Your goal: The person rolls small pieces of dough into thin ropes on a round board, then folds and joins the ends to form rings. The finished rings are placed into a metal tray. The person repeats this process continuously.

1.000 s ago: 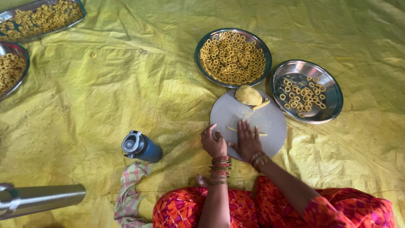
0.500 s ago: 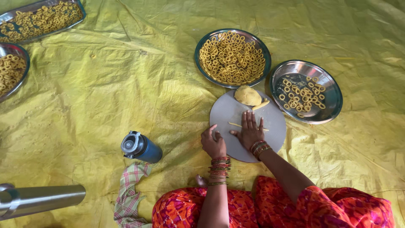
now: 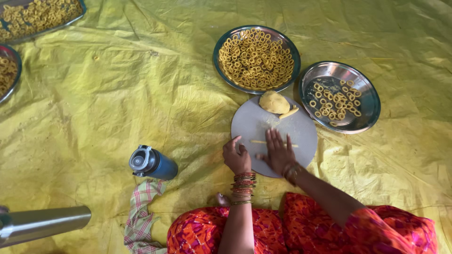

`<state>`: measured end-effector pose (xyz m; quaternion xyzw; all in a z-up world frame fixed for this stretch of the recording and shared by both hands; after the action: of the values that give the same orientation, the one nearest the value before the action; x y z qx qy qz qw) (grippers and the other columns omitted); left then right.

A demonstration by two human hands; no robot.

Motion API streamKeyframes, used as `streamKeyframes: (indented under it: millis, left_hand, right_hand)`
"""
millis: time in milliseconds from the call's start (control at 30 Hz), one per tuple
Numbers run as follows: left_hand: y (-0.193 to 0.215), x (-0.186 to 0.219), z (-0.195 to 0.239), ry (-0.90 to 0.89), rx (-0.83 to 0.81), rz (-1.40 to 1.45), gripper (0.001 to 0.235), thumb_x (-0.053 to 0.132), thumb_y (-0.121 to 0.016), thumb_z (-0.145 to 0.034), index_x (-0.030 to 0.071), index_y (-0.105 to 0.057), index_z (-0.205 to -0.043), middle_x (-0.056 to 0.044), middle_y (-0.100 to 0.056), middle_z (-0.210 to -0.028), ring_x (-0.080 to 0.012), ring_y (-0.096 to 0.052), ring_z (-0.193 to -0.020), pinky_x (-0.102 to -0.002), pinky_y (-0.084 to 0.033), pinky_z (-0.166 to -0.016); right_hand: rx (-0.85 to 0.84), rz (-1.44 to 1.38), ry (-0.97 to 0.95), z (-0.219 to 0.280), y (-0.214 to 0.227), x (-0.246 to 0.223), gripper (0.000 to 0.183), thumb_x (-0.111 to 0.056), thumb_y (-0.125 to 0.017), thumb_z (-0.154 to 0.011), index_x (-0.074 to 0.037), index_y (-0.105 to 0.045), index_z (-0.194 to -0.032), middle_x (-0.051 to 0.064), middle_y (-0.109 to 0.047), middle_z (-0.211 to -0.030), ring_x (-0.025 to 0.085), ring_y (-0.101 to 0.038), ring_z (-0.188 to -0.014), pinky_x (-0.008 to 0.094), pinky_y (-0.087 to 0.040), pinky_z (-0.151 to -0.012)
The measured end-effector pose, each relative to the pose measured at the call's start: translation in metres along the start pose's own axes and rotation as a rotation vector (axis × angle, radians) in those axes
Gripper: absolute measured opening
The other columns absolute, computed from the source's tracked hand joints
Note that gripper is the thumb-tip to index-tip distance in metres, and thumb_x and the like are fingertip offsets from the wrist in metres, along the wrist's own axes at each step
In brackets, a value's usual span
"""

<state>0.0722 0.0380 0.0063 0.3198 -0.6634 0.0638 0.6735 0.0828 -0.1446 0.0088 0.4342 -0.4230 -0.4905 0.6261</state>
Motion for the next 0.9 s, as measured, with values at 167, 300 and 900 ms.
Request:
streamKeyframes:
  millis: [167,300,900]
  left_hand:
    - [0.002,-0.005,-0.002,0.055,-0.012,-0.027,0.031,0.011,-0.069,-0.084,0.022,-0.073,-0.114,-0.009,-0.065,-0.116,-0.0328,-0.063,-0.107,-0.049,-0.051,-0.092]
    - [0.002,-0.004,-0.002,0.027,0.023,-0.019,0.030,0.012,-0.070,-0.086,0.022,-0.072,-0.114,-0.009,-0.066,-0.115,-0.0325,-0.063,-0.109,-0.048,-0.051,-0.093]
    - [-0.003,-0.011,0.002,0.024,0.020,-0.047,0.029,0.014,-0.071,-0.083,0.022,-0.074,-0.111,-0.008,-0.066,-0.114,-0.0325,-0.064,-0.107,-0.051,-0.051,-0.089]
  right_hand:
    - [-0.007,-0.032,-0.125,-0.014,0.000,0.010,0.105,-0.077,-0.032,-0.093,-0.003,0.000,-0.161,0.015,-0.002,-0.171,0.028,-0.001,-0.158,0.056,-0.002,-0.125]
    - [-0.065,-0.008,0.070,0.045,-0.029,-0.010,0.106,-0.075,-0.033,-0.094,0.000,0.002,-0.160,0.018,0.001,-0.169,0.031,0.001,-0.157,0.054,-0.002,-0.122]
    - [-0.066,0.047,0.053,0.049,-0.021,0.002,0.108,-0.079,-0.028,-0.093,0.001,0.000,-0.160,0.019,-0.002,-0.169,0.032,0.000,-0.156,0.056,-0.004,-0.121]
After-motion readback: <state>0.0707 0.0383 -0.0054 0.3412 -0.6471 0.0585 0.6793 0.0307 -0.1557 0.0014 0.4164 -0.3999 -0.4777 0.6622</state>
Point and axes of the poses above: each hand's wrist, its own z-axis away from the middle knuckle, its own y-axis out of the back of the hand, x = y × z, the point moved 8 cm from there along -z, towards the middle knuckle
